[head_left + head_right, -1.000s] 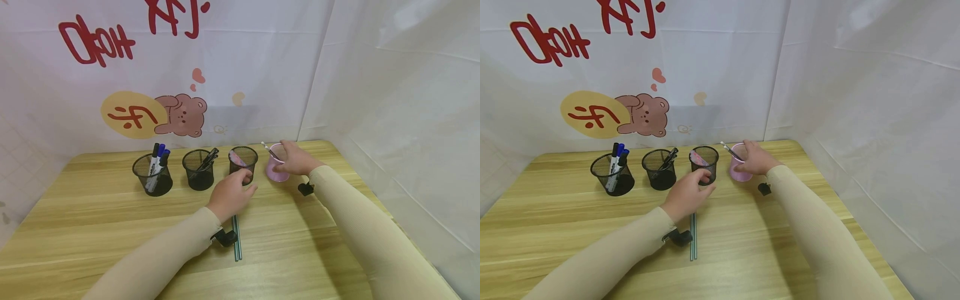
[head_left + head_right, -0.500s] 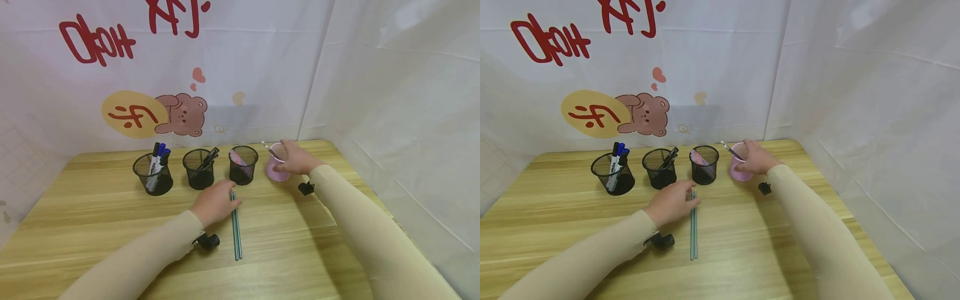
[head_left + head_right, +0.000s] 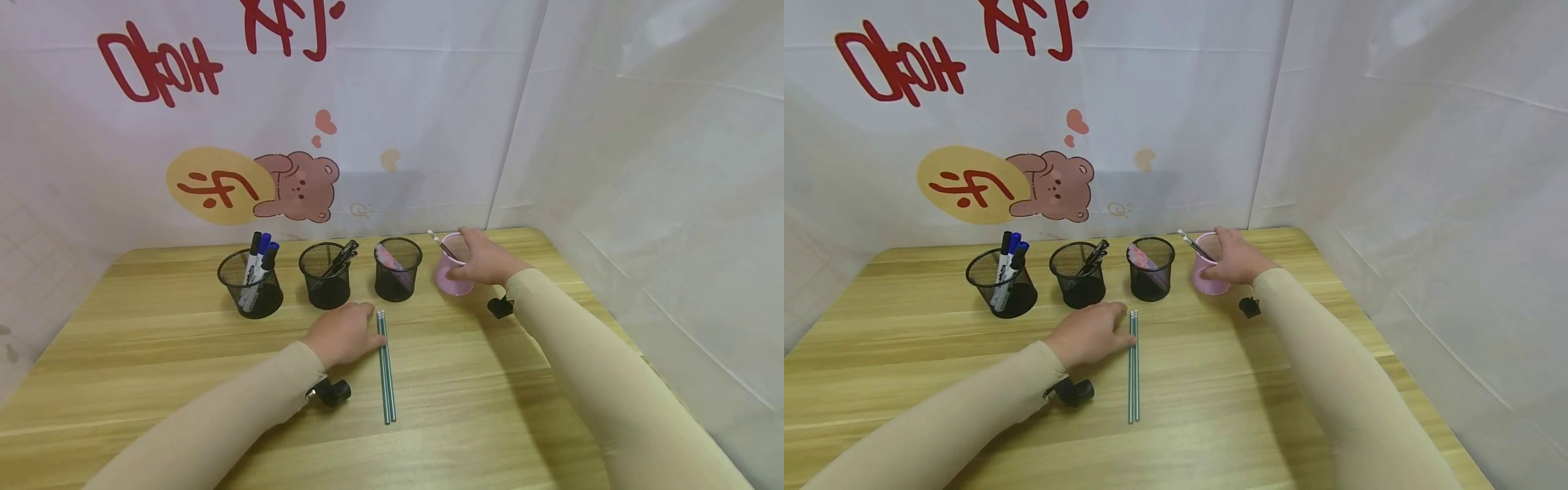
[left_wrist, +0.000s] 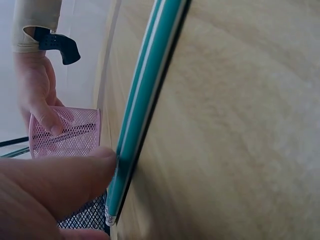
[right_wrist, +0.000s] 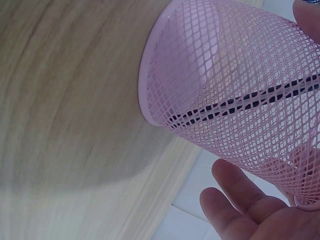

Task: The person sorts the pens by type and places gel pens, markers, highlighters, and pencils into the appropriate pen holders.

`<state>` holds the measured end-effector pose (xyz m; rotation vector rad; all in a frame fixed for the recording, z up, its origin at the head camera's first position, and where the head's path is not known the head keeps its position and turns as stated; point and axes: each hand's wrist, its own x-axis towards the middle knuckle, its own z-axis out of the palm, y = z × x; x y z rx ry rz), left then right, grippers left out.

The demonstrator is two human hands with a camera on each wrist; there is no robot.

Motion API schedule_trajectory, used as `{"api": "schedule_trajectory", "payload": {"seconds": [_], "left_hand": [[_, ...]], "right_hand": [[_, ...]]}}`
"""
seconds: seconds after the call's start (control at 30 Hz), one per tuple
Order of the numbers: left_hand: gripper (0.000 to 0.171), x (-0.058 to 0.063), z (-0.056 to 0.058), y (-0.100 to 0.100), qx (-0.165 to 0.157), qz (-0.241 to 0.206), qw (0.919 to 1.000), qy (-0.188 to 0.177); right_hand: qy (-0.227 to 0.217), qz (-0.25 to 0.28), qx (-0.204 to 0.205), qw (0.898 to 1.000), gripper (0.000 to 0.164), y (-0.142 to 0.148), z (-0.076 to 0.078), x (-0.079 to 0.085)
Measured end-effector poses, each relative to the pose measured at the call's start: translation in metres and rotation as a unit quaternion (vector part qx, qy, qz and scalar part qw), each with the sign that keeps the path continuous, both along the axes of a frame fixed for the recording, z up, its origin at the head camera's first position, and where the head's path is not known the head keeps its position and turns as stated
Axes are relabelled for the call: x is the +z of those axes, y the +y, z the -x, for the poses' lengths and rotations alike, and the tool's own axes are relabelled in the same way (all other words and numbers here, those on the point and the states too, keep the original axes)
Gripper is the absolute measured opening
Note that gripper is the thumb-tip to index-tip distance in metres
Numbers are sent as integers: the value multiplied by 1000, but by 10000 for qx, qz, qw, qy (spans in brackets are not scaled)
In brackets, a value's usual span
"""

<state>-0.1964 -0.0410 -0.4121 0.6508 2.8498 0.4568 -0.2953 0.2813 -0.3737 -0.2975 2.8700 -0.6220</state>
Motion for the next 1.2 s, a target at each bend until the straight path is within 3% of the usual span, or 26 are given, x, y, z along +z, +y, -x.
{"api": "schedule_trajectory", "payload": {"seconds": [0.57, 0.73, 0.93, 1.2], "left_hand": [[75, -1, 13, 0, -91, -386, 9970, -658], [61, 2, 13, 1, -212, -319, 9973, -626], [22, 7, 12, 4, -332, -87, 9975, -622], [21, 9, 7, 10, -454, 446, 9962, -594]], "right_hand": [[-17, 58, 4, 10000, 118, 1, 0, 0], [-5, 67, 14, 10000, 117, 1, 1, -1], [9, 64, 3, 10000, 117, 0, 0, -1], [-1, 71, -18, 10000, 117, 0, 1, -1]]}}
